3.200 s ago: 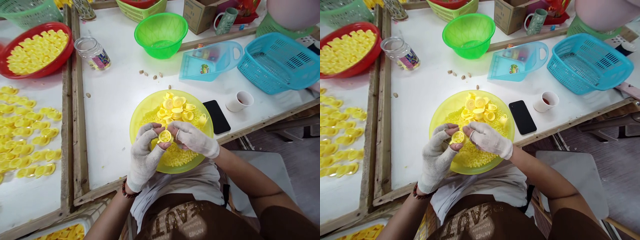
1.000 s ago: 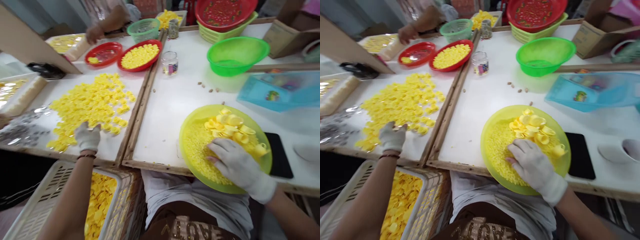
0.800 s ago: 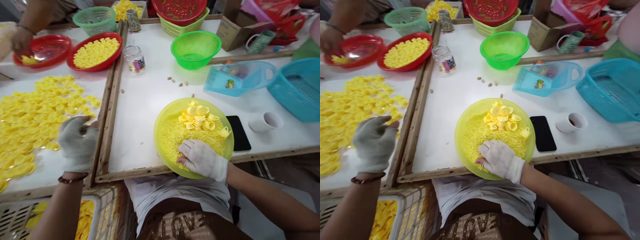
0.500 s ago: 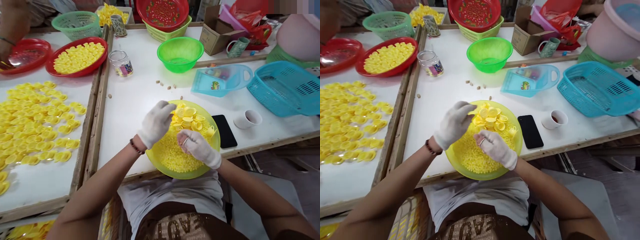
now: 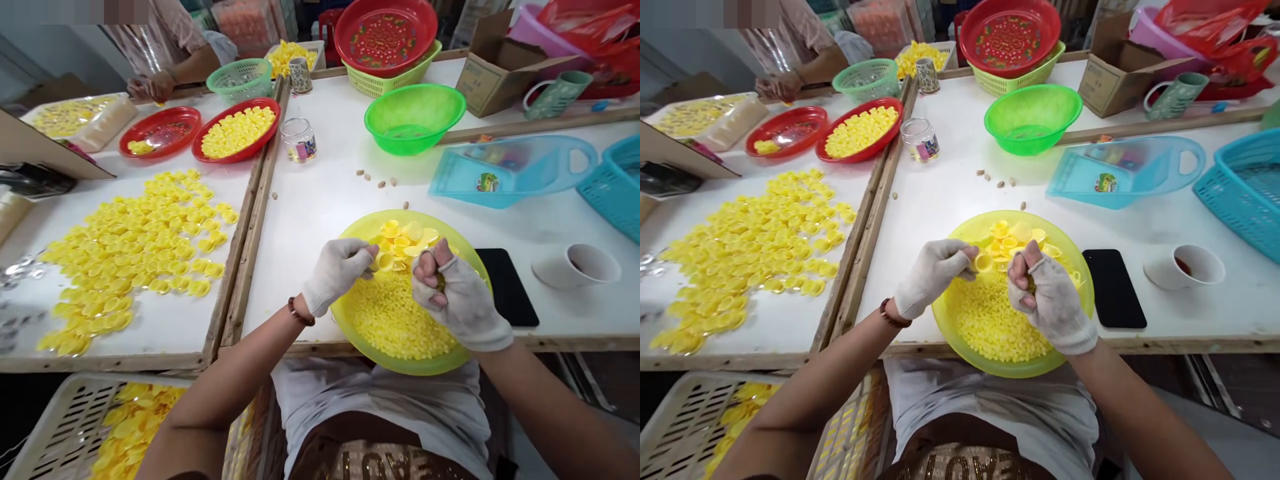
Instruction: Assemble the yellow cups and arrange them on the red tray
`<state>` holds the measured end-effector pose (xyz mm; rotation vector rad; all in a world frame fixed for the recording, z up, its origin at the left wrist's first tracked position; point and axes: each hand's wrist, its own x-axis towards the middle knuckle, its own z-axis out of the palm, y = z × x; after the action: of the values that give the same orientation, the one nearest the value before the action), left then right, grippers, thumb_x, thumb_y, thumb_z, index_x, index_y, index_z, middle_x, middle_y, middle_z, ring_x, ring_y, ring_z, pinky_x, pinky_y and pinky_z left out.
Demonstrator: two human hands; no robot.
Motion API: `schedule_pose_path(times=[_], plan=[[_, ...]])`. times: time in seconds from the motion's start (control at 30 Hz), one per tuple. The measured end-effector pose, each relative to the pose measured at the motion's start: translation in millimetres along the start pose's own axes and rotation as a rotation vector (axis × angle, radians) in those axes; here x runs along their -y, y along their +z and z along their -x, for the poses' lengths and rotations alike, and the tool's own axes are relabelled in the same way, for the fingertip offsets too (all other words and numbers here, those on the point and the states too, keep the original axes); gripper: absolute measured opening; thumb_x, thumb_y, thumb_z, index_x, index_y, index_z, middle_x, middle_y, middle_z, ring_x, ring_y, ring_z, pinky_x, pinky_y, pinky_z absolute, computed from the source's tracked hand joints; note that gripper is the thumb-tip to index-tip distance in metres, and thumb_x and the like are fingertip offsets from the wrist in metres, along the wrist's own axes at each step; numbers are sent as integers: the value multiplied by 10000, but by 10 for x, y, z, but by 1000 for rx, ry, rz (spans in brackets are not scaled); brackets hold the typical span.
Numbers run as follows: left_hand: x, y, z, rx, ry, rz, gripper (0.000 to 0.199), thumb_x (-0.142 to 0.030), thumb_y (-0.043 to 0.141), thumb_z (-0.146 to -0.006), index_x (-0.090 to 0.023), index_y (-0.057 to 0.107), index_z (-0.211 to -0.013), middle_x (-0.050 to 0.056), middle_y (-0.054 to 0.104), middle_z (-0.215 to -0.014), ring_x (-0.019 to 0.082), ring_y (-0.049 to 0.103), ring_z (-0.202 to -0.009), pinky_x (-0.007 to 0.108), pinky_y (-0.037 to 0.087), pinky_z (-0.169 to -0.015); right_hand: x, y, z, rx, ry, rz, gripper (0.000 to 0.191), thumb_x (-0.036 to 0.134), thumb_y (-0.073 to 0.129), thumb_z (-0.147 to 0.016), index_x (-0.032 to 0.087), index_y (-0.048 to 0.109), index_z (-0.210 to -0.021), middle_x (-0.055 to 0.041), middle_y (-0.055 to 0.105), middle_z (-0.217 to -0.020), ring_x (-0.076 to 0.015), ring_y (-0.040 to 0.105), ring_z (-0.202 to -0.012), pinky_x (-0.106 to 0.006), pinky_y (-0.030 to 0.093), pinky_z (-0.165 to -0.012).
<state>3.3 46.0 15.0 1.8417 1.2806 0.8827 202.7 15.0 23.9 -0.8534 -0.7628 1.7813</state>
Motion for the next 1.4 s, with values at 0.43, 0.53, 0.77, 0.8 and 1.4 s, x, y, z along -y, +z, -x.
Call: schedule_pose_path(times=[0.43, 0.53, 0.77, 0.8, 1.4], plan=[[-216, 195, 200, 128, -523, 585, 262, -403, 761, -755, -153, 691, -724, 2, 642, -668, 162, 682, -672, 291, 660, -635, -43, 390, -227, 14, -439, 168, 522, 718, 551, -932, 241, 469, -736, 47, 398, -653, -107, 464, -513, -277, 412, -466], [-194, 186, 214, 125, -517, 602, 291, -428, 764, -767, -145, 720, -817, 8, 674, -703, 159, 690, -658, 293, 660, -643, -24, 330, -204, -11, -451, 175, 505, 693, 555, -946, 241, 456, -744, 56, 382, -642, -89, 385, -481, -255, 338, -426], [-141, 203, 253, 88, -524, 638, 316, -441, 784, -768, -146, 724, -863, 26, 728, -789, 165, 715, -667, 294, 656, -673, -7, 135, -21, -25, -400, 224, 401, 599, 577, -983, 232, 520, -833, 74, 394, -618, -57, 295, -436, -230, 242, -395], [-143, 212, 251, 95, -516, 631, 303, -430, 782, -768, -147, 728, -862, 25, 729, -793, 161, 712, -662, 293, 656, -676, -9, 140, -9, -24, -411, 216, 393, 591, 571, -989, 232, 519, -836, 72, 404, -627, -57, 318, -439, -230, 257, -403], [-128, 283, 262, 36, -503, 711, 257, -378, 762, -804, -146, 730, -910, 30, 745, -884, 157, 722, -733, 298, 662, -756, 3, 26, 102, -39, -436, 581, 187, 411, 538, -1034, 237, 606, -1036, 35, 536, -712, -92, 495, -543, -238, 439, -507]])
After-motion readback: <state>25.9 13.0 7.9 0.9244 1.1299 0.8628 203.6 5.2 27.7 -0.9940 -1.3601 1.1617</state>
